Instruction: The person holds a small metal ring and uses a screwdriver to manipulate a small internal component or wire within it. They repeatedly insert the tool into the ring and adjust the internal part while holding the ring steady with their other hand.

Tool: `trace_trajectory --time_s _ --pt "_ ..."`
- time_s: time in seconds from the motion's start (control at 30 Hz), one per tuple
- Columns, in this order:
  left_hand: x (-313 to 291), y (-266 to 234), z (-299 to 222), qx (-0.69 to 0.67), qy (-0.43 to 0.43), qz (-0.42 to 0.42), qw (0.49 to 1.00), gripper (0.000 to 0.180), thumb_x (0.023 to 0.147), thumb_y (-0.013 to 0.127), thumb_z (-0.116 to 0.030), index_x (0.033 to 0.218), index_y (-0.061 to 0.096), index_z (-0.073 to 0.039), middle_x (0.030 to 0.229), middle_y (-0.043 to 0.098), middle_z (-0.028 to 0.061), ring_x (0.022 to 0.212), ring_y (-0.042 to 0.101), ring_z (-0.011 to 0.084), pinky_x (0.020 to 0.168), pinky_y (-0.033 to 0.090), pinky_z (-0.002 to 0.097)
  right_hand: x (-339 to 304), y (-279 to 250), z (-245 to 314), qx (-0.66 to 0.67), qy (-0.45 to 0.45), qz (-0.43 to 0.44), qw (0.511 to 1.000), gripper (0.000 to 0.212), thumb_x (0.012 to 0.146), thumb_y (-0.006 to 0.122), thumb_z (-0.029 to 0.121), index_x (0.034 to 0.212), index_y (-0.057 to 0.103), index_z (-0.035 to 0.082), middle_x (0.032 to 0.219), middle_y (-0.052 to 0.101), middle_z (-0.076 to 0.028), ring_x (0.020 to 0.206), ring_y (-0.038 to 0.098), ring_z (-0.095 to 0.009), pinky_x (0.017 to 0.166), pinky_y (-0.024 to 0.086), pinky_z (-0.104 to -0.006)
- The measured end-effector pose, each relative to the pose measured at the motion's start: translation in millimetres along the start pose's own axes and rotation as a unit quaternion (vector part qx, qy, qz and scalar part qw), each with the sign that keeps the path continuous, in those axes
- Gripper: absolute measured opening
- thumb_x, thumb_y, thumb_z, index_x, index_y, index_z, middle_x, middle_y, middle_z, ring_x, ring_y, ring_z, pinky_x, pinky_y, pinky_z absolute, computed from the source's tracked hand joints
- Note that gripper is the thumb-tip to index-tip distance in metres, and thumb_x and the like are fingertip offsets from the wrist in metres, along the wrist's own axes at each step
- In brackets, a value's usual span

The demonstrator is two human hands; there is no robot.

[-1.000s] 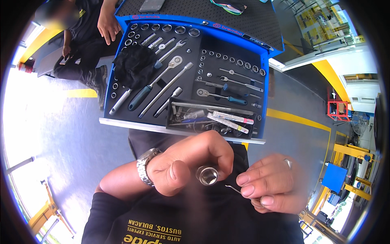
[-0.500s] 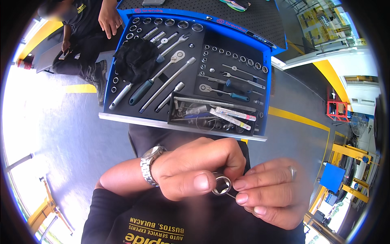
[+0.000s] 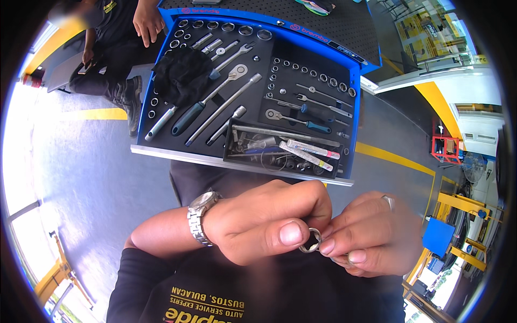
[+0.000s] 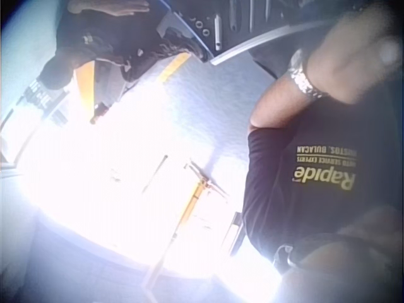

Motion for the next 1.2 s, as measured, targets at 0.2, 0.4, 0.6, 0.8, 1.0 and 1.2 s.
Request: trace_trajectory --time_s 0.2,0.4,0.6,0.8,1.0,1.2 --pt "-2 -2 5 0.009 -0.040 -0.023 0.999 0.064 0.098 0.033 -0.066 0.094 0.044 -0.003 0.074 0.054 0.0077 0.060 0.049 0.0160 0.054 0.039 0.0301 -18 -2 -18 0.145 0.142 -0.011 0.979 0.026 0.080 0.064 -0.016 0.103 0.055 -0.005 0.109 0.063 -0.030 0.077 0.070 -0.025 0.063 0.058 -0.0321" --pt "-2 -3 11 -0.066 -0.072 -0.057 0.994 0.062 0.098 0.035 -0.065 0.095 0.044 -0.003 0.076 0.051 0.0058 0.062 0.043 0.0107 0.056 0.037 0.0264 -16 -1 -23 0.128 0.163 -0.017 0.978 0.034 0.086 0.060 -0.014 0.116 0.050 -0.002 0.112 0.061 -0.029 0.080 0.066 -0.023 0.065 0.057 -0.0318" --pt "-3 -1 7 -0.079 -0.074 -0.050 0.993 0.062 0.098 0.035 -0.064 0.095 0.044 -0.003 0.076 0.051 0.0056 0.062 0.042 0.0100 0.056 0.036 0.0257 -11 0 -13 0.071 0.154 0.019 0.985 0.033 0.086 0.063 -0.011 0.114 0.051 0.000 0.112 0.063 -0.026 0.082 0.068 -0.025 0.066 0.057 -0.0321" --pt "-3 2 5 -0.062 -0.059 -0.043 0.995 0.062 0.098 0.035 -0.064 0.096 0.044 -0.003 0.076 0.050 0.0057 0.063 0.042 0.0101 0.056 0.036 0.0263 -10 0 -11 0.044 0.141 0.031 0.989 0.034 0.086 0.068 -0.006 0.114 0.051 0.001 0.109 0.065 -0.024 0.087 0.070 -0.027 0.067 0.058 -0.0330" --pt "-6 -1 8 -0.066 -0.043 -0.047 0.996 0.054 0.102 0.034 -0.054 0.097 0.045 -0.001 0.078 0.051 0.0057 0.064 0.044 0.0104 0.057 0.039 0.0265 -12 -1 -18 0.077 0.180 -0.011 0.980 0.032 0.087 0.064 -0.008 0.114 0.051 0.000 0.106 0.065 -0.023 0.087 0.071 -0.028 0.071 0.060 -0.0352" --pt "-4 -2 8 -0.058 -0.067 -0.073 0.993 0.056 0.102 0.031 -0.055 0.097 0.045 -0.001 0.080 0.051 0.0052 0.065 0.044 0.0094 0.059 0.040 0.0262 -21 2 -24 0.122 0.180 -0.109 0.970 0.032 0.086 0.061 -0.014 0.113 0.051 -0.001 0.103 0.065 -0.023 0.088 0.071 -0.027 0.075 0.062 -0.0358"
Point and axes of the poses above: each hand's wrist, its own x-axis towards the middle knuckle, its own y-axis out of the palm, z = x × y, the point moved 8 cm from there along x, towards the middle knuckle
